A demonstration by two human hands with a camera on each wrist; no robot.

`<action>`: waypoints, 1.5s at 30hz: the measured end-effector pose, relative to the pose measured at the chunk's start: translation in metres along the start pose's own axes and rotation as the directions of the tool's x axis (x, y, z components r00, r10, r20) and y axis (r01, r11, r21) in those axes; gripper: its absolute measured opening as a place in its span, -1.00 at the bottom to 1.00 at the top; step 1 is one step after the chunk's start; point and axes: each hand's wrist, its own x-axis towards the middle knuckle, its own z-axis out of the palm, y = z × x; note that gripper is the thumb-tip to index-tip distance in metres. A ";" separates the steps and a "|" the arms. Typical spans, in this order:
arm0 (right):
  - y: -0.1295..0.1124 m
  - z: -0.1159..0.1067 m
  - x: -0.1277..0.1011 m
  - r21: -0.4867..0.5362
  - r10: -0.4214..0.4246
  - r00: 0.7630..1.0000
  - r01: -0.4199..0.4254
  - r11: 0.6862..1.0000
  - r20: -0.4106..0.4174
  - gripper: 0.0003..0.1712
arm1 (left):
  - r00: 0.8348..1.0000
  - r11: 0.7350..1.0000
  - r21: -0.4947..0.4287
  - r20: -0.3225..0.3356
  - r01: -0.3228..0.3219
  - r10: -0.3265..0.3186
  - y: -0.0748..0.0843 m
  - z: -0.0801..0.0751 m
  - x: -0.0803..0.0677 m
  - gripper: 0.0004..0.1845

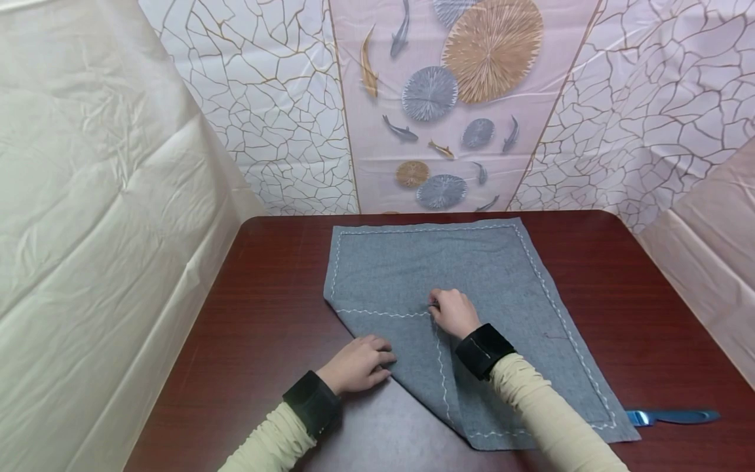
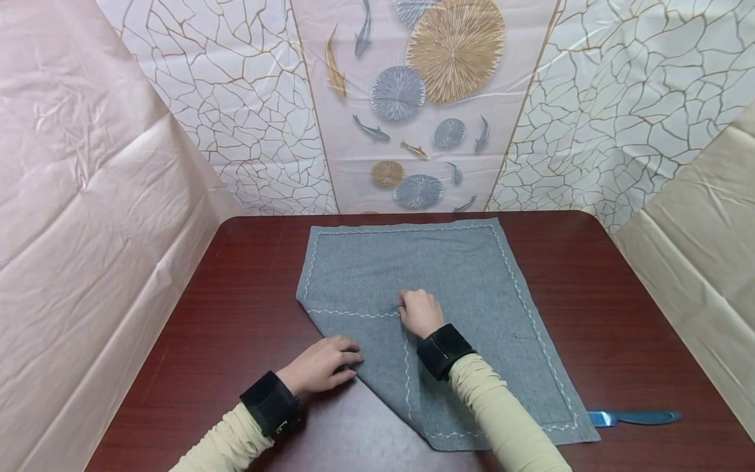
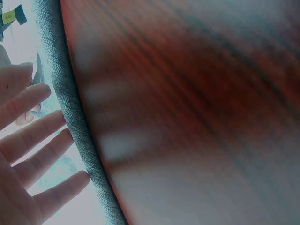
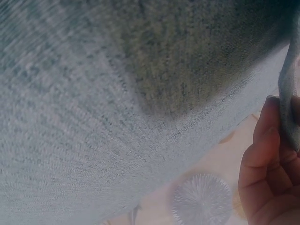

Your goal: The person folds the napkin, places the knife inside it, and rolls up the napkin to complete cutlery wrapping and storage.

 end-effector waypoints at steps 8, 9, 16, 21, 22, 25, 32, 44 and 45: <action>0.005 -0.002 0.002 -0.019 -0.008 1.000 0.008 1.000 -0.025 -0.87 | 1.000 1.000 0.010 0.006 0.008 -0.008 0.001 0.001 0.001 -0.74; 0.006 -0.003 0.002 -0.018 -0.007 1.000 0.007 1.000 -0.026 -0.88 | 1.000 1.000 0.010 0.002 0.006 -0.006 0.001 0.001 0.001 -0.74; 0.009 -0.006 0.004 -0.031 0.003 1.000 -0.003 1.000 -0.008 -0.89 | 1.000 1.000 0.014 0.012 0.007 -0.007 0.002 0.002 0.003 -0.73; 0.013 -0.006 0.005 -0.056 0.008 1.000 -0.010 0.998 -0.022 -0.89 | 0.999 1.000 0.006 0.043 0.028 -0.028 0.003 0.002 0.004 -0.72; 0.014 -0.006 0.005 -0.060 0.008 1.000 -0.010 0.998 -0.026 -0.89 | 0.999 1.000 0.004 0.045 0.029 -0.029 0.003 0.002 0.004 -0.72; 0.016 -0.006 0.006 -0.071 0.002 0.999 -0.004 0.997 -0.036 -0.90 | 0.999 1.000 -0.002 0.044 0.029 -0.029 0.004 0.002 0.004 -0.73; 0.019 -0.009 0.009 -0.093 -0.026 0.998 0.021 0.995 -0.049 -0.92 | 0.999 1.000 0.001 0.034 0.026 -0.026 0.004 0.000 0.004 -0.74; 0.024 -0.009 0.010 -0.091 -0.038 0.998 0.033 0.995 -0.051 -0.94 | 0.999 1.000 0.009 0.034 0.029 -0.029 0.005 0.001 0.005 -0.74; 0.024 -0.009 0.010 -0.091 -0.038 0.998 0.033 0.995 -0.054 -0.94 | 0.999 1.000 0.008 0.035 0.029 -0.030 0.005 0.001 0.005 -0.74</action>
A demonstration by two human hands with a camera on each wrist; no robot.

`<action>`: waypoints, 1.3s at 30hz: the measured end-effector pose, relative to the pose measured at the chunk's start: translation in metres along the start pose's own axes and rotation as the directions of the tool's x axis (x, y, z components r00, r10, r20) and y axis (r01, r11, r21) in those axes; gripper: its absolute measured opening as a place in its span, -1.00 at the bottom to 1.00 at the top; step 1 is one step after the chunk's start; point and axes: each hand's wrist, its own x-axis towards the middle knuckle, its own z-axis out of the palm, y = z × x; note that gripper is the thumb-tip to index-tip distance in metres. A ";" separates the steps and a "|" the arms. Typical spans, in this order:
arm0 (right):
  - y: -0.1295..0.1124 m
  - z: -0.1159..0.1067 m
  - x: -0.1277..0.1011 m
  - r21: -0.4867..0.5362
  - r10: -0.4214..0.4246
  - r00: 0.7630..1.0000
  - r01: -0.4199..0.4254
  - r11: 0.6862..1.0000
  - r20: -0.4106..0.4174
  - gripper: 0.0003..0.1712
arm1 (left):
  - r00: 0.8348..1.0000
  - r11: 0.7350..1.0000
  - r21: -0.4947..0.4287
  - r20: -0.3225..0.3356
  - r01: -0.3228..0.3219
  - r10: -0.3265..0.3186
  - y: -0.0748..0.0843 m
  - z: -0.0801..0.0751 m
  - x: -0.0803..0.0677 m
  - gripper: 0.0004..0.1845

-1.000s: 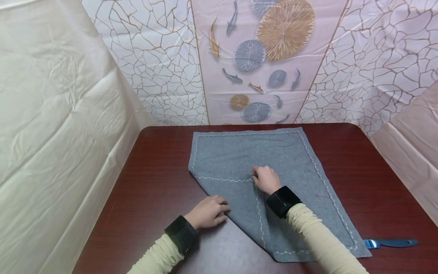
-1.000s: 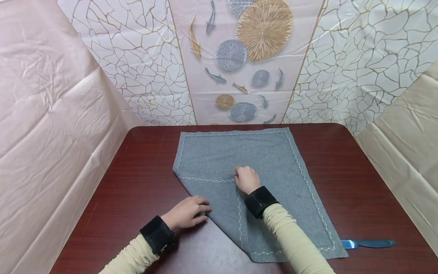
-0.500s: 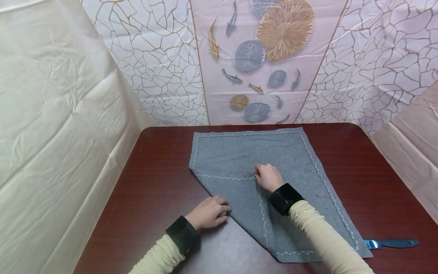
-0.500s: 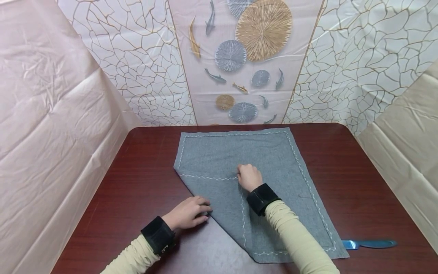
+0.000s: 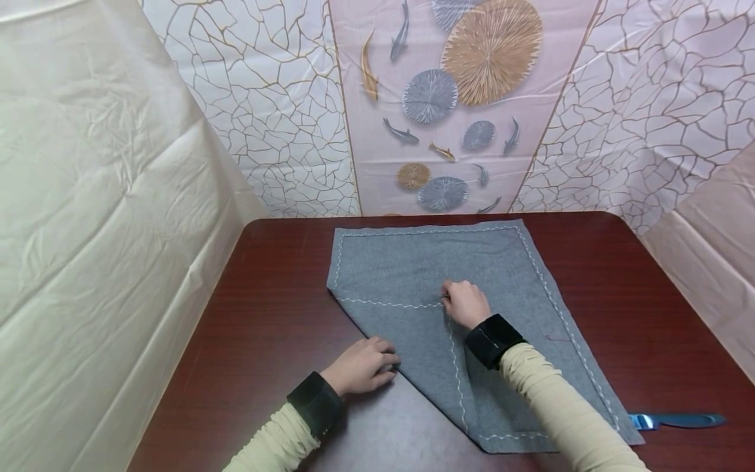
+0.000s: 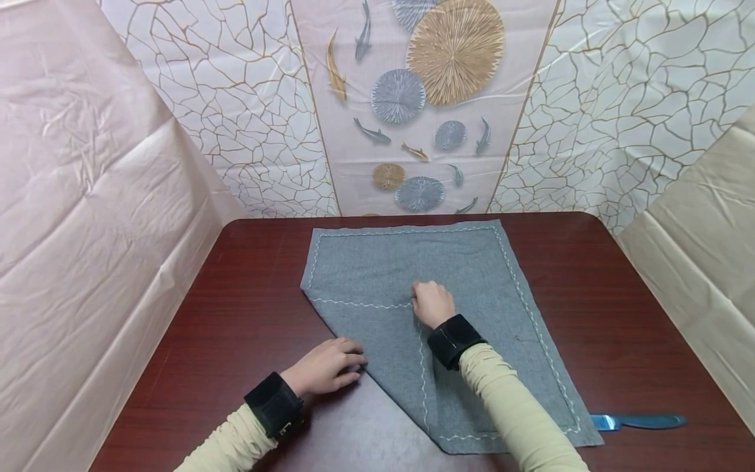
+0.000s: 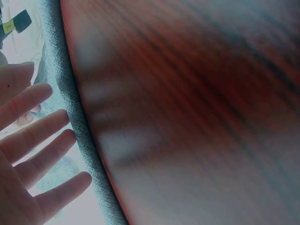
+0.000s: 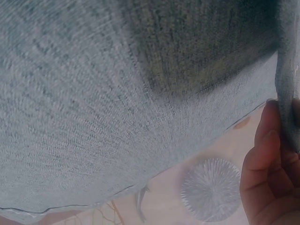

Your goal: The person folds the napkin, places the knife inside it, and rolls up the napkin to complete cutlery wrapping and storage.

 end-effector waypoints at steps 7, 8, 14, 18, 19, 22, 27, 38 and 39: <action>0.003 -0.002 0.001 -0.011 0.009 1.000 -0.009 1.000 0.006 -0.89 | 1.000 1.000 -0.005 0.013 0.005 -0.005 0.000 0.000 0.000 -0.73; 0.004 -0.002 0.002 -0.016 0.011 1.000 -0.011 1.000 0.005 -0.89 | 1.000 1.000 -0.005 0.015 0.004 -0.004 0.000 0.000 0.001 -0.72; 0.009 -0.002 0.003 -0.036 0.021 1.000 -0.021 0.999 0.011 -0.87 | 1.000 1.000 -0.018 0.025 0.005 -0.004 0.001 0.000 0.002 -0.72; 0.011 -0.003 0.004 -0.036 0.023 1.000 -0.022 0.999 0.013 -0.84 | 0.999 1.000 -0.019 0.035 0.011 -0.010 0.001 0.000 0.002 -0.71; 0.011 -0.003 0.004 -0.037 0.022 1.000 -0.021 0.999 0.014 -0.83 | 0.999 1.000 -0.018 0.038 0.012 -0.011 0.001 -0.001 0.002 -0.71; 0.013 -0.004 0.004 -0.047 0.021 1.000 -0.020 0.999 0.011 -0.81 | 0.999 1.000 -0.017 0.040 0.011 -0.010 0.002 -0.002 0.003 -0.71; 0.016 -0.005 0.005 -0.050 0.007 1.000 -0.007 0.999 -0.007 -0.83 | 0.999 1.000 -0.019 0.042 0.012 -0.011 0.003 -0.003 0.004 -0.71; 0.022 -0.005 0.006 -0.064 0.007 1.000 -0.008 0.998 -0.026 -0.83 | 0.999 0.999 -0.026 0.050 0.019 -0.018 0.003 -0.001 0.005 -0.70; 0.022 -0.005 0.006 -0.066 0.008 1.000 -0.010 0.998 -0.025 -0.84 | 0.999 1.000 -0.024 0.049 0.019 -0.017 0.003 -0.001 0.005 -0.70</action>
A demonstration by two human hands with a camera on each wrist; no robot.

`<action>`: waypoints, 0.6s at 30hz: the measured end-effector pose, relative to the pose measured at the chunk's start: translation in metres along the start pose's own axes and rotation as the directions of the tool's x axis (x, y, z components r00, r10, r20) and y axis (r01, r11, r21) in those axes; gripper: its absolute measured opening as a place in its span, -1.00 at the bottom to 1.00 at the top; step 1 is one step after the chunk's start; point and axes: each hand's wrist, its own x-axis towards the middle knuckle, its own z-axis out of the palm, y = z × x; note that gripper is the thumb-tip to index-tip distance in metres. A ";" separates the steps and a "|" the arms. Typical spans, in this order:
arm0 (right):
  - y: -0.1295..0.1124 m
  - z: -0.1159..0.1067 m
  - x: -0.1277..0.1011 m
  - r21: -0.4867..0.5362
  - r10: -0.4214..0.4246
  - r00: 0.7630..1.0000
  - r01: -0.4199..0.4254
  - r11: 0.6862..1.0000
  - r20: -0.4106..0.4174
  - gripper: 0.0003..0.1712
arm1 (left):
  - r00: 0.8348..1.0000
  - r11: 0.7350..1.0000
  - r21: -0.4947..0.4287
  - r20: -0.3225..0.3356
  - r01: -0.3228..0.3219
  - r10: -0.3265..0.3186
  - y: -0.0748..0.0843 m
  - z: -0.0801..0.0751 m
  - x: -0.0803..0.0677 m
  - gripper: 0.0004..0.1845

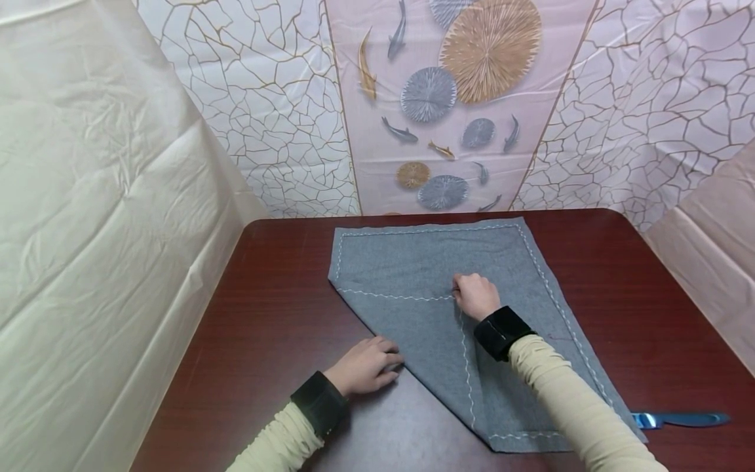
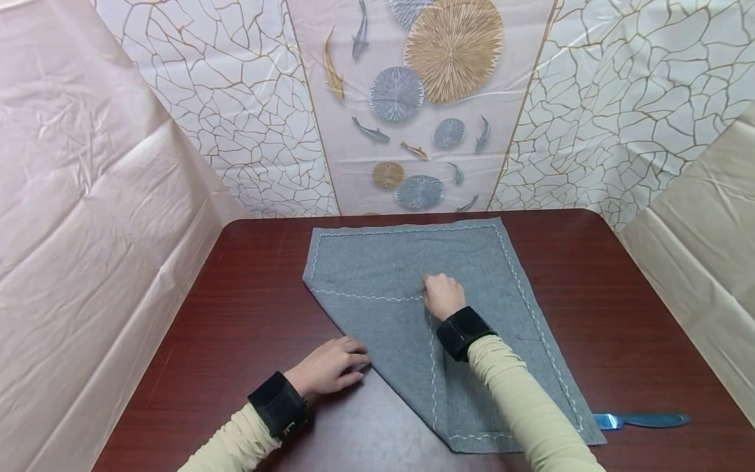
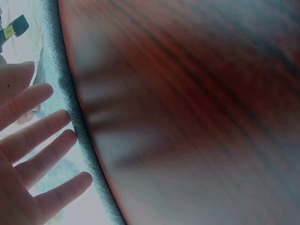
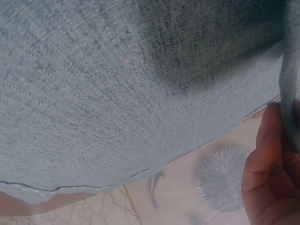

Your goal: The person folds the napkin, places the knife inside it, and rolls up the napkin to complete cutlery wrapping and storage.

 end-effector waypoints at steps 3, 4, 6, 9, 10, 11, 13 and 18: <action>0.001 -0.001 0.000 0.000 0.003 1.000 -0.003 1.000 0.001 -0.84 | 1.000 1.000 0.006 -0.001 -0.002 0.002 0.001 0.000 0.001 -0.71; 0.001 -0.001 0.001 0.000 0.004 1.000 -0.004 1.000 0.001 -0.85 | 1.000 1.000 0.009 -0.001 -0.002 0.002 0.001 0.000 0.001 -0.71; 0.002 -0.002 0.001 -0.002 0.008 1.000 -0.008 1.000 0.003 -0.84 | 1.000 1.000 0.014 0.000 -0.001 0.001 0.001 -0.001 0.001 -0.70; 0.003 -0.003 0.001 -0.004 0.009 1.000 -0.009 1.000 0.002 -0.83 | 1.000 1.000 0.015 0.004 -0.001 0.001 0.001 -0.001 0.001 -0.70; 0.003 -0.003 0.001 -0.005 0.009 1.000 -0.009 1.000 0.001 -0.82 | 1.000 1.000 0.015 0.005 -0.002 0.002 0.001 -0.001 0.002 -0.70; 0.004 -0.004 0.001 -0.004 0.009 1.000 -0.009 1.000 0.002 -0.81 | 1.000 1.000 0.013 0.005 -0.004 0.004 0.001 -0.001 0.002 -0.70; 0.004 -0.004 0.001 -0.006 0.007 1.000 -0.007 1.000 0.001 -0.80 | 1.000 1.000 0.008 0.005 -0.007 0.007 0.001 -0.002 0.002 -0.70; 0.008 -0.004 0.001 -0.017 0.013 1.000 -0.013 1.000 0.011 -0.79 | 1.000 1.000 0.010 0.006 -0.014 0.014 0.001 -0.001 0.004 -0.69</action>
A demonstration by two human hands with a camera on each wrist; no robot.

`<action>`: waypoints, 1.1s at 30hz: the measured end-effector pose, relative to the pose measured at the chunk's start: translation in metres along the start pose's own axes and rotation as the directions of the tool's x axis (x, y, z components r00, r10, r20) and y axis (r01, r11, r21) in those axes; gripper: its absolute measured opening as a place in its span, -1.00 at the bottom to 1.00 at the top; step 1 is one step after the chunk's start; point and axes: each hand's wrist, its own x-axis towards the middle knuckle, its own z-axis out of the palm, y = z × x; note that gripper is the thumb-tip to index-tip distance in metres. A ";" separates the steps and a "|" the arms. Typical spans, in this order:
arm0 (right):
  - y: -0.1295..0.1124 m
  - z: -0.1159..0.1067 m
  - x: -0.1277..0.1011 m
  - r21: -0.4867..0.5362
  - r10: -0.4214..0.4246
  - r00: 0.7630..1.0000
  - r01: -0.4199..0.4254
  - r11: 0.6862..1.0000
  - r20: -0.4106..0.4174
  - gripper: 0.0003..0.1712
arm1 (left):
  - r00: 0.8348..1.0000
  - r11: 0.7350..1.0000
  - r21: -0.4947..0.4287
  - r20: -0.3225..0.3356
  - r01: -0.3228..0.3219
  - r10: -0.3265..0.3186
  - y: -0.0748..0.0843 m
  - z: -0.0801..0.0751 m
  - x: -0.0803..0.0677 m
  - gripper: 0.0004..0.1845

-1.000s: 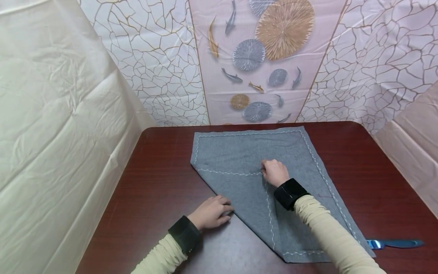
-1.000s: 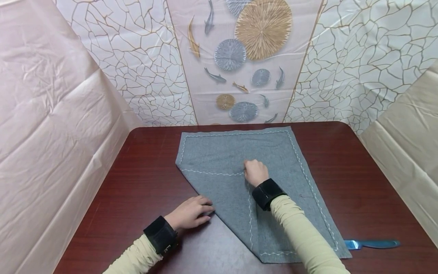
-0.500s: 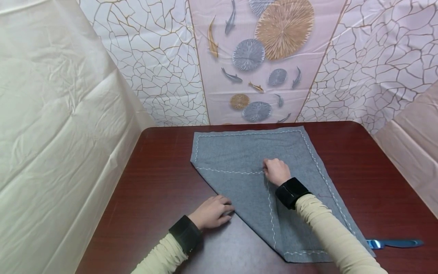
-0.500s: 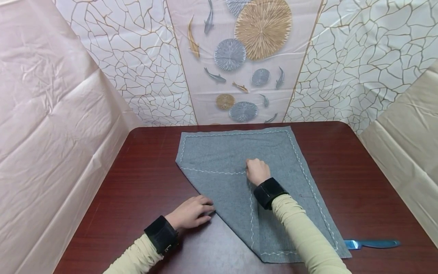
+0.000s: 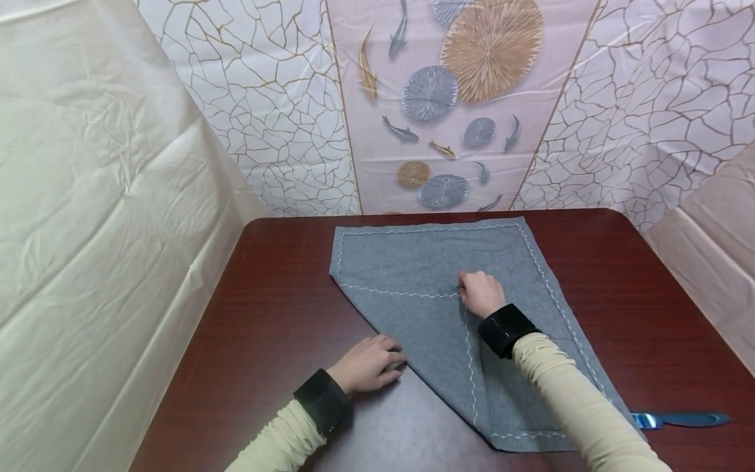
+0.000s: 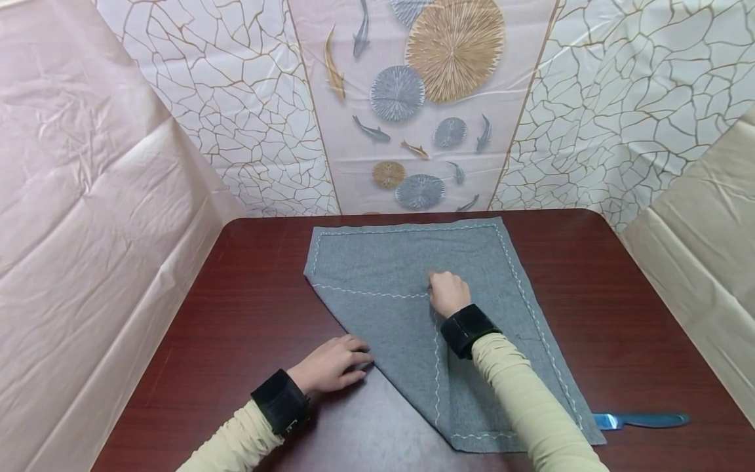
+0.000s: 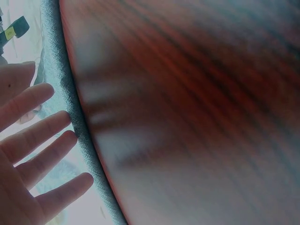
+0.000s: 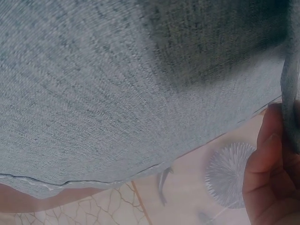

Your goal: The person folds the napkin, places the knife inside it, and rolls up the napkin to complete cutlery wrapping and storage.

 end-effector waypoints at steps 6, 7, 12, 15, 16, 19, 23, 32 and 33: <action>0.006 0.001 0.001 -0.004 0.007 1.000 -0.007 1.000 -0.017 -0.79 | 1.000 1.000 0.009 -0.006 -0.005 0.006 0.000 0.001 0.001 -0.70; 0.007 0.002 0.002 -0.007 0.006 1.000 -0.006 1.000 -0.021 -0.80 | 1.000 1.000 0.009 -0.006 -0.006 0.006 0.001 0.000 0.002 -0.70; 0.010 0.002 0.002 -0.009 -0.005 0.999 0.005 1.000 -0.035 -0.80 | 1.000 1.000 0.016 0.004 -0.004 0.004 0.002 0.000 0.004 -0.70; 0.011 0.000 0.003 -0.003 -0.008 0.999 0.008 1.000 -0.032 -0.79 | 1.000 1.000 0.020 0.011 -0.004 0.004 0.002 0.000 0.005 -0.70; 0.011 -0.001 0.003 -0.002 -0.007 0.999 0.007 1.000 -0.034 -0.80 | 1.000 1.000 0.022 0.012 -0.005 0.005 0.002 0.001 0.006 -0.70; 0.012 -0.003 0.004 -0.006 0.000 0.999 0.000 1.000 -0.036 -0.82 | 1.000 1.000 0.022 0.009 -0.011 0.011 0.002 0.002 0.007 -0.70; 0.014 -0.004 0.006 -0.015 0.011 1.000 -0.012 1.000 -0.020 -0.85 | 1.000 1.000 0.015 -0.001 -0.021 0.021 0.003 0.002 0.008 -0.70; 0.019 -0.005 0.009 -0.027 0.030 0.999 -0.030 0.999 0.025 -0.88 | 1.000 1.000 0.014 -0.011 -0.023 0.023 0.005 0.003 0.012 -0.71; 0.020 -0.005 0.009 -0.028 0.032 0.999 -0.031 0.999 0.027 -0.89 | 1.000 1.000 0.014 -0.010 -0.022 0.022 0.005 0.003 0.012 -0.70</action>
